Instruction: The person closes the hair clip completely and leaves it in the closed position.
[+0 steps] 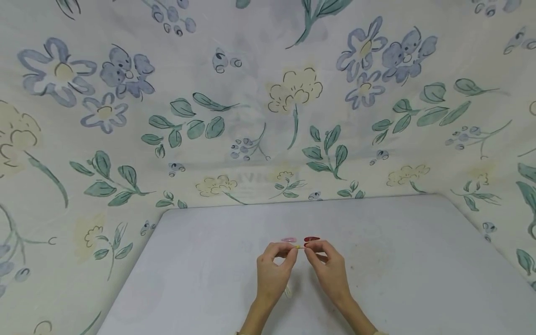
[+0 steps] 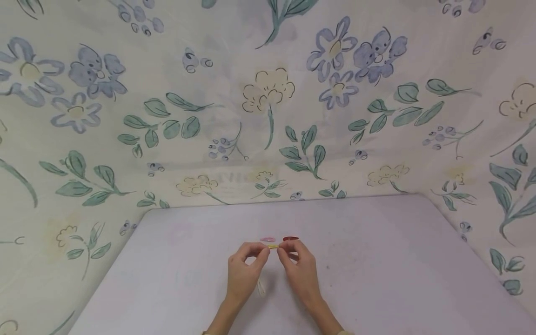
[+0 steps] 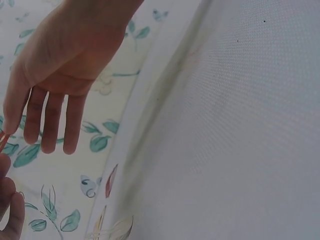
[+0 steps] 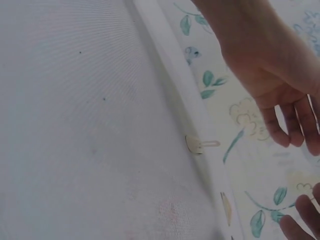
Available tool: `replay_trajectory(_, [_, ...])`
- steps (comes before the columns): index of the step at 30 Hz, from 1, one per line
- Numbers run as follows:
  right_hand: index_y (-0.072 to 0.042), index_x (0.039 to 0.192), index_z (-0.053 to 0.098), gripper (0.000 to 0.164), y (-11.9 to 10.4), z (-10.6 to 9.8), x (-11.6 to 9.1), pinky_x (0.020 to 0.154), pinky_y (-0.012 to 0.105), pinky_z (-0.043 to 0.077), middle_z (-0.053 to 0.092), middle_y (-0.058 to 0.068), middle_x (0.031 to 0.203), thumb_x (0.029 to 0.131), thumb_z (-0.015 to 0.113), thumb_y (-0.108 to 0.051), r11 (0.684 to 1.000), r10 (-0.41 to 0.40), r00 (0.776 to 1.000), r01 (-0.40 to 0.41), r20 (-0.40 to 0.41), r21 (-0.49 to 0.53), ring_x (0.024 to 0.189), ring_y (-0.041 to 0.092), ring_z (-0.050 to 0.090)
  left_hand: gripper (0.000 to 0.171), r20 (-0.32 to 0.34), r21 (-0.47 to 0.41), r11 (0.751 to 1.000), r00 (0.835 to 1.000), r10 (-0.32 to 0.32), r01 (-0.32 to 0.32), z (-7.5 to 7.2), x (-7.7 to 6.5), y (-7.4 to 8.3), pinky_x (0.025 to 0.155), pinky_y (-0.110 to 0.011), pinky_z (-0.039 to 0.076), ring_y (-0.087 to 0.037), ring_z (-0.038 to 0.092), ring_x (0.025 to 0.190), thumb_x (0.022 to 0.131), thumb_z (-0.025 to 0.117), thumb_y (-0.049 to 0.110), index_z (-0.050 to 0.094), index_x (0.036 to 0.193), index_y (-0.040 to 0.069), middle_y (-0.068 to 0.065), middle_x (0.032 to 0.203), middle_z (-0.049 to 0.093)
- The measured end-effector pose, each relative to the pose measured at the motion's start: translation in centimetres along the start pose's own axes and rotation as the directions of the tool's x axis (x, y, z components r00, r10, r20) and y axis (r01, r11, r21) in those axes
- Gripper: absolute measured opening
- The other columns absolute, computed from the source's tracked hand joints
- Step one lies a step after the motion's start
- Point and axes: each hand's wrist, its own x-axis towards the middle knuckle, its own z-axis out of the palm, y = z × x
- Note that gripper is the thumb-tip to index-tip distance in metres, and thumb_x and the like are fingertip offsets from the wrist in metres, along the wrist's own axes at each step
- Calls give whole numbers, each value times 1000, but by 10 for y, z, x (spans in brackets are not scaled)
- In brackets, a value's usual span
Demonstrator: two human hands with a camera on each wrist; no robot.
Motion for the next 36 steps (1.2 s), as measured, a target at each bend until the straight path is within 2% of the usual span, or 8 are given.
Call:
replay_trajectory(6, [-14,97,70,10,-2,0,-1,78,27,55,71,-5,93,89,72,-8,1000,11,1000,-11,9,19,90,8,64,15,23,-9,1000,1000,-4,4,-2,0,0,75,-30,52,-8,62,75,84,75,6,72,87,20,11,82,67])
replay_trajectory(10, [-13,96,70,11,-3,-1,-1,79,28,56,71,-5,92,88,73,-6,999,10,1000,-11,20,39,91,8,65,15,19,1,1000,1000,-12,11,-3,0,2,75,-31,52,-8,62,74,83,75,5,72,87,19,8,83,68])
replay_trajectory(18, [-11,94,71,13,-10,-1,-1,79,30,57,70,-3,94,86,73,-1,999,-19,1000,19,-11,35,91,9,65,16,0,31,1000,1000,-4,4,0,0,4,71,-38,55,-9,62,73,78,73,-8,71,84,6,-9,89,72])
replay_trajectory(21, [-6,92,71,13,-23,-3,0,76,32,58,71,2,92,84,73,5,999,-31,999,32,-33,13,89,12,66,16,13,31,1000,1000,-6,5,1,0,5,71,-40,55,-10,62,72,78,74,-8,71,84,6,-5,88,71])
replay_trajectory(24, [-2,90,71,13,-34,-5,0,74,30,58,70,7,90,82,71,9,999,-43,999,43,-26,-7,88,16,67,17,29,25,1000,1000,-3,2,0,0,2,71,-36,55,-9,63,72,79,76,-4,72,85,12,2,86,71])
replay_trajectory(26, [-1,90,71,13,-34,-5,0,73,28,57,70,8,90,82,71,9,998,-54,998,54,-13,-10,88,18,67,16,43,22,1000,999,12,-13,-2,0,0,72,-33,54,-8,62,73,80,76,0,72,85,15,4,87,70])
replay_trajectory(31, [-8,92,73,15,-12,-1,0,72,26,56,70,0,94,83,74,4,996,-92,996,92,9,-12,89,16,66,12,78,49,997,995,61,-65,-8,0,-6,69,-34,55,-7,62,72,82,76,5,73,86,15,4,85,69])
replay_trajectory(36, [-15,95,73,18,1,1,5,73,28,58,68,-6,97,85,74,0,982,-186,980,188,64,-21,91,16,66,15,137,112,982,981,135,-151,-18,7,-7,69,-31,55,-12,63,75,80,75,1,73,87,14,4,85,69])
